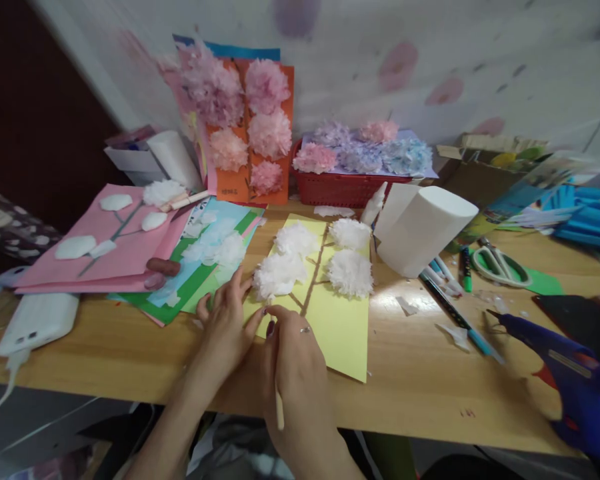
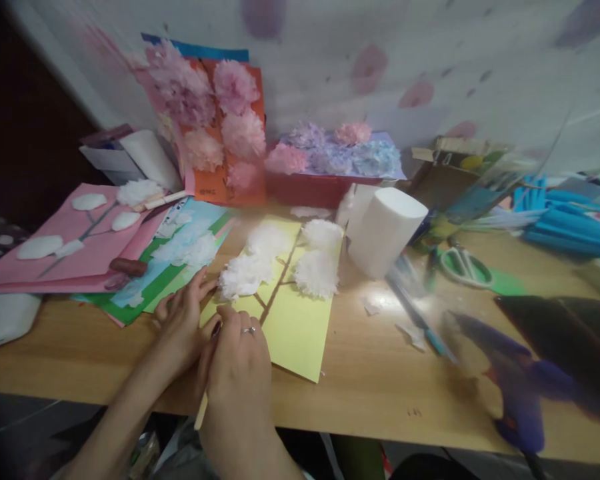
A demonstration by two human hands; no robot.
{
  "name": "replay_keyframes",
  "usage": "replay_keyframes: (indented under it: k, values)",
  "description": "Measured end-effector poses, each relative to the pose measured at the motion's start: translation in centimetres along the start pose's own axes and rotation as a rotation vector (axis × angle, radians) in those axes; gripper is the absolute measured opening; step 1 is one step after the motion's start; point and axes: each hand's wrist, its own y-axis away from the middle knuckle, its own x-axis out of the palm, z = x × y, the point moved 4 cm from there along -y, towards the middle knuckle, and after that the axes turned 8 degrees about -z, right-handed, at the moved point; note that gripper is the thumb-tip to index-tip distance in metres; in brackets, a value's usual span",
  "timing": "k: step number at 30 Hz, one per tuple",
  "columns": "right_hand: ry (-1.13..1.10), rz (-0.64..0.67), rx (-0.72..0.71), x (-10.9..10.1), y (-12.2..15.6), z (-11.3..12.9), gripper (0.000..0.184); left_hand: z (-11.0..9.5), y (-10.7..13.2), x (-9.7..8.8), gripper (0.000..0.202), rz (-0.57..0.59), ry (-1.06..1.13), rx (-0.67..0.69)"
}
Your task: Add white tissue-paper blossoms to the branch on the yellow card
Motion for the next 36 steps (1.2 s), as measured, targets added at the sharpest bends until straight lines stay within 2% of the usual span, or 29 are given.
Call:
replay_keyframes:
  k: [6, 9, 13, 22, 27, 36]
  values:
    - [-0.016, -0.023, 0.135, 0.7, -0.4, -0.6, 0.04, 0.0, -0.1, 0.1, 0.07, 0.019, 0.008, -0.01]
    - [-0.026, -0.093, 0.145, 1.3, 0.2, -1.3, 0.04, 0.1, 0.0, 0.2, 0.072, 0.013, 0.021, 0.004]
    - [-0.059, -0.1, 0.139, 1.8, 1.3, -1.9, 0.039, 0.2, 0.1, 0.2, 0.071, 0.003, 0.011, 0.038]
    - [-0.161, -0.095, 0.19, 0.2, 1.7, -1.8, 0.046, -0.7, -0.3, 0.1, 0.069, 0.068, -0.02, 0.013]
    - [-0.198, -0.083, 0.221, -0.3, 2.3, -2.1, 0.045, -0.8, -0.3, 0.3, 0.07, 0.039, -0.007, 0.07]
    - [-0.24, -0.068, 0.291, -0.4, 2.5, -2.3, 0.042, -0.7, -0.2, 0.5, 0.067, 0.04, -0.02, 0.082]
